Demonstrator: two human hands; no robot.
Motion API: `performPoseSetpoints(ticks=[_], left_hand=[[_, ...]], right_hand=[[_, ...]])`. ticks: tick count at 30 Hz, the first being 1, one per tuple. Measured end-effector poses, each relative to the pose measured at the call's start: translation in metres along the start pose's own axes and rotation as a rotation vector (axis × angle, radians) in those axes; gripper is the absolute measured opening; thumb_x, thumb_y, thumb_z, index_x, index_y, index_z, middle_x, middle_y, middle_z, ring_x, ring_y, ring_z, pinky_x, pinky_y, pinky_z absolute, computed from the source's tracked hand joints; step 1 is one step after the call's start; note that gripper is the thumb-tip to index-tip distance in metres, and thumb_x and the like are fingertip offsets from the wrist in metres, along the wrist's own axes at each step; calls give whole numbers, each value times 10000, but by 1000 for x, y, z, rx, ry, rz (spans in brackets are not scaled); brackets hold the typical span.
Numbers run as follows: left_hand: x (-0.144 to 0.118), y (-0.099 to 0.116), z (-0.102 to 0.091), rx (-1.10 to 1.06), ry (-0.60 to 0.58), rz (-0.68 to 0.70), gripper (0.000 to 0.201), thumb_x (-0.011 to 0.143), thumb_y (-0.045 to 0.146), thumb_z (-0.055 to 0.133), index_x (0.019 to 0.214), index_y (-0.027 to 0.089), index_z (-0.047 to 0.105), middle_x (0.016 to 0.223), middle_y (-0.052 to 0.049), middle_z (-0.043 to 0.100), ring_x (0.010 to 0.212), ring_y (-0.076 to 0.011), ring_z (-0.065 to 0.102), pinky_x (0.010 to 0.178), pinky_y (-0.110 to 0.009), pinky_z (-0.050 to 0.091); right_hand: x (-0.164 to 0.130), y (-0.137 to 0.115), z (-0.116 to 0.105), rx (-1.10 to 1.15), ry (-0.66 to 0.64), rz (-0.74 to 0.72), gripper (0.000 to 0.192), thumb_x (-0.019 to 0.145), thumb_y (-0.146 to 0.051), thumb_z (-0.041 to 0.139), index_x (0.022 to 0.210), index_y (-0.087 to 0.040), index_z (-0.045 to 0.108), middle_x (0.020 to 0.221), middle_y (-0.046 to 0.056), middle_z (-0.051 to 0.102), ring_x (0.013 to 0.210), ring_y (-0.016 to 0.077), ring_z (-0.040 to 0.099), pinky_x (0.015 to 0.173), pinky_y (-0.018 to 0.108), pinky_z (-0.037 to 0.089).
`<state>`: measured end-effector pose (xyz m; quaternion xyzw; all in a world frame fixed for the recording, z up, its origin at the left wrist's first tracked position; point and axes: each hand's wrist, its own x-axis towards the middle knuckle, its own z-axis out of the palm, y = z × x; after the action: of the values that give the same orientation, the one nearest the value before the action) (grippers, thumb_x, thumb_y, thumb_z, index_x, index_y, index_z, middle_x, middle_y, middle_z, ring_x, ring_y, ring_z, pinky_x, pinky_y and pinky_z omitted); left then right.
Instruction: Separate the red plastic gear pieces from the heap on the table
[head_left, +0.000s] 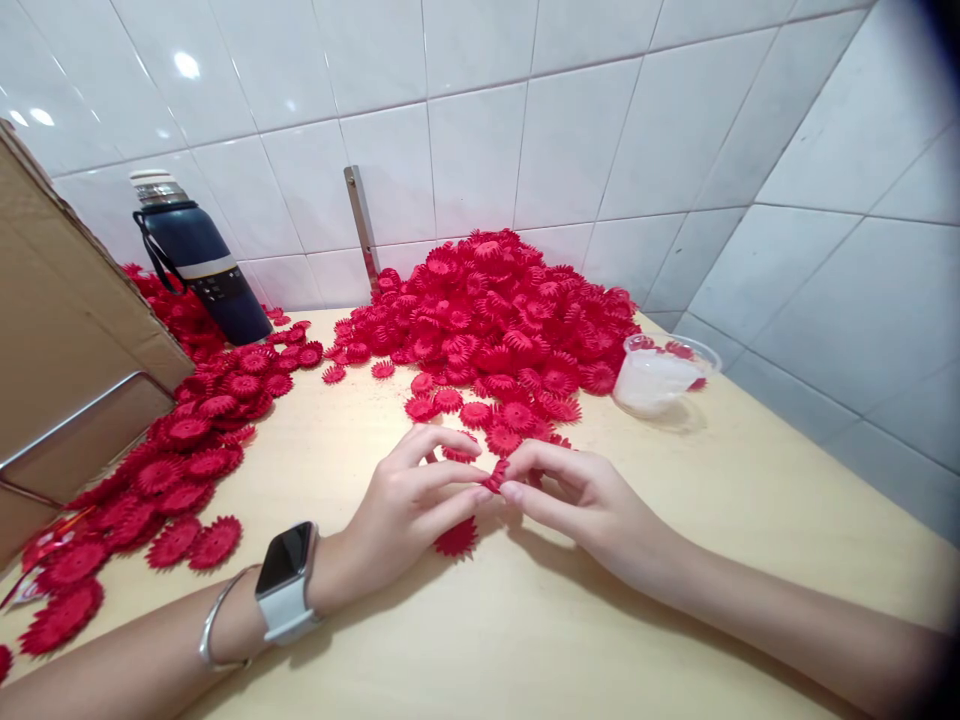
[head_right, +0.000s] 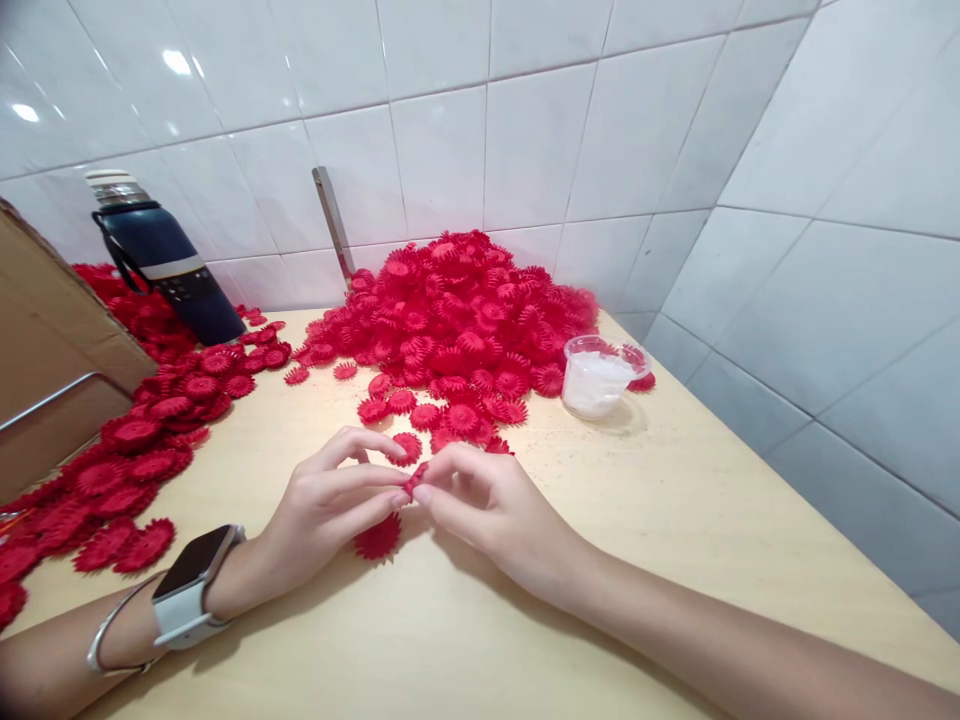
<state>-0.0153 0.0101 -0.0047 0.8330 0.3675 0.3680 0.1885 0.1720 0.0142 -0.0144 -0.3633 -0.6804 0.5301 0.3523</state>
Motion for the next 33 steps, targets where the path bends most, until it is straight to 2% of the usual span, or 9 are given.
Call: performPoseSetpoints(ticks=[8,13,19,21,24,28,30,33], left_hand=[[0,2,1,29,-8,12,130,780,157,553,833,196,665,950,-62,552,900,-173,532,787,-314,458],[2,3,1,31,-42,29,89,742,182,605,799,171,672,945,-71,549,894,-174,534,781,-301,458],[2,4,1,27,-59,-2,127,767,147,547,750,164,671,970,-76,548,919,-178,533,807,-306,447],[3,3,1,34,-21,-38,137,764,117,533,725,162,657,978,-67,547,923,-172,533,820,-303,437],[4,-3,1,63,110,-152,150,746,78,522,661,162,614,965,-47,545,926,-168,527,834,-307,420],[8,-16,-1,19,256,-358,172,755,138,513,591,154,561,940,-48,527,884,-170,532,697,-269,455],[10,-21,-2,-21,289,-422,185,766,184,516,591,152,568,930,-50,524,887,-171,529,664,-255,457],[12,-22,-3,-85,273,-429,197,780,241,520,619,155,595,928,-48,521,896,-169,525,673,-251,461]], right_hand=[[0,-1,1,-48,22,-28,66,798,-193,515,739,-178,542,688,-19,547,655,114,494,598,226,383],[0,-1,2,-71,3,-27,87,783,-172,512,699,-172,534,650,-25,541,596,100,473,551,215,361],[0,0,1,-103,-20,-12,83,747,-133,523,672,-169,525,638,-24,536,604,102,468,552,214,357],[0,0,1,-57,-19,18,84,740,-124,517,668,-168,513,615,-30,527,574,95,459,526,210,352],[1,-1,1,45,34,62,88,726,-136,524,651,-170,493,577,-41,505,527,86,452,495,206,350],[2,1,0,183,85,80,99,710,-181,551,635,-179,486,574,-30,547,538,112,517,533,236,404],[3,1,-1,202,108,83,93,701,-189,560,638,-183,491,573,-23,562,543,126,535,549,252,421],[2,0,-1,152,184,83,94,693,-212,575,643,-184,501,570,-16,555,550,136,536,548,261,424]])
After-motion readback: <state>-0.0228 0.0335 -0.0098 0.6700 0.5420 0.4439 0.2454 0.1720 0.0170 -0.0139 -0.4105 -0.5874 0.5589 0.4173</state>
